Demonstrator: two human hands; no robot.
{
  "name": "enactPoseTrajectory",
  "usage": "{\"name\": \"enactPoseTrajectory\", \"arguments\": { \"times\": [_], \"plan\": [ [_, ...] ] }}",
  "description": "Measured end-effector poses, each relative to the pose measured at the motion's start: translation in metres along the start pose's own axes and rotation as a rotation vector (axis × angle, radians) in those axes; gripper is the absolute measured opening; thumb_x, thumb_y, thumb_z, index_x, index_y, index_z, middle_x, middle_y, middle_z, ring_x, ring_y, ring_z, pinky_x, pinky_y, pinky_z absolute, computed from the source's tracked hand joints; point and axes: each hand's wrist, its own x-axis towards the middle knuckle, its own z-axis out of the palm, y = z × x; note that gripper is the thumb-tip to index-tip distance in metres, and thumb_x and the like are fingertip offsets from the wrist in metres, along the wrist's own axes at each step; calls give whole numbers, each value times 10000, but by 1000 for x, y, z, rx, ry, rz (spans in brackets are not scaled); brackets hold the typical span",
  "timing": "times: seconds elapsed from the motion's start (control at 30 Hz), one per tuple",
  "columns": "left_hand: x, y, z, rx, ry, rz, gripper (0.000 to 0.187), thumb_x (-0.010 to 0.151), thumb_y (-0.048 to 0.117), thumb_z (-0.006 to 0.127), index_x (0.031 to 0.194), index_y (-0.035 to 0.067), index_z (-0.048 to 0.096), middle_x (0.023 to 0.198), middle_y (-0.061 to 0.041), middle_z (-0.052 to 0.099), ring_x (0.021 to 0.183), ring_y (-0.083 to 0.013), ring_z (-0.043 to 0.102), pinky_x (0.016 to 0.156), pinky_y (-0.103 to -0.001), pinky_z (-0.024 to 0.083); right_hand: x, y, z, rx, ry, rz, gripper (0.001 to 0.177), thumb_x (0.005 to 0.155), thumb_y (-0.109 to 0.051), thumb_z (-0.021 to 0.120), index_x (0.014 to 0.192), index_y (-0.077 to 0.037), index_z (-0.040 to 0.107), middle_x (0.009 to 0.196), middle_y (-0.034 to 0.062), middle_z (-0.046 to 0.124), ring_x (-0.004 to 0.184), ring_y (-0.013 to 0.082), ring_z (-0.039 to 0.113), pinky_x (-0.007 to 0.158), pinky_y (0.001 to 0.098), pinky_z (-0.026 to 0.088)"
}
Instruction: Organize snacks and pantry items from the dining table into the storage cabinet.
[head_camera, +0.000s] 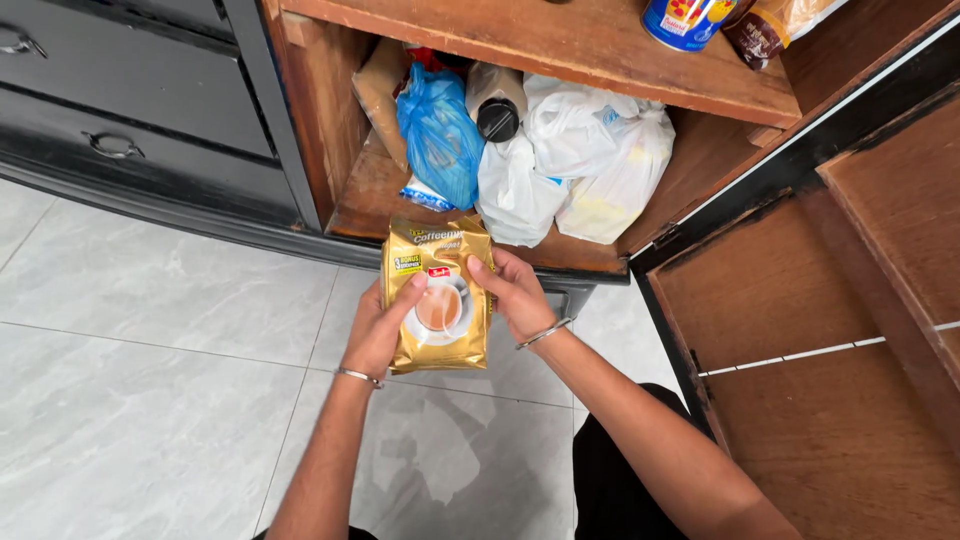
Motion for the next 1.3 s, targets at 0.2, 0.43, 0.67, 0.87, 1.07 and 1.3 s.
{"name": "enactPoseTrajectory", "arguments": {
  "times": [0.2, 0.43, 0.67, 0.87, 1.07, 1.3],
  "plan": [
    [-7, 5, 4, -45, 57, -15, 508, 969, 363, 645, 1316, -6, 602, 1171, -89, 731, 1022, -140, 707, 870, -297, 573, -3, 2, -1, 73, -32, 30, 435, 1062, -370, 576, 1344, -39, 587, 1186, 11, 708, 1074, 89, 670, 912, 301, 561],
    [-15, 7, -5, -1, 20, 175, 561, 1014, 384, 591, 1431, 17, 511, 1343, -75, 636, 1210, -133, 599, 1013, -304, 494, -14, 24, -3, 23, -132, 134, 536, 1051, -461, 500, 1463, -119, 500, 1341, -14, 616, 1205, 99, 590, 959, 316, 512],
    [-13, -10, -11, 132, -52, 355, 661, 1036, 457, 554, 1491, -3, 420, 1429, -105, 564, 1320, -177, 522, 1105, -333, 429, -16, 38, -6, -93, -225, 45, 617, 1058, -431, 499, 1558, -108, 338, 1468, 6, 499, 1346, 119, 476, 1094, 351, 431],
    [-11, -15, 1, 166, -43, 451, 767, 1075, 567, 386, 1571, -11, 299, 1548, -145, 442, 1436, -215, 420, 1186, -355, 333, -20, 39, -2, -258, -175, -14, 749, 1052, -518, 429, 1634, -102, 206, 1587, 42, 382, 1453, 144, 338, 1180, 320, 297],
    [-11, -12, 0, 166, -16, 424, 793, 1062, 592, 360, 1568, -13, 278, 1513, -157, 470, 1401, -224, 457, 1160, -361, 367, -22, 35, 3, -317, -168, -26, 750, 1062, -529, 395, 1637, -93, 194, 1610, 34, 356, 1481, 126, 306, 1197, 302, 271],
    [-7, -18, -13, 66, -67, 478, 819, 1042, 672, 351, 1508, -3, 341, 1467, -136, 459, 1384, -195, 443, 1147, -345, 381, -12, 12, 16, -30, -37, -143, 640, 1060, -405, 494, 1586, -82, 326, 1480, 19, 514, 1326, 98, 483, 1102, 311, 414]
  ]
}}
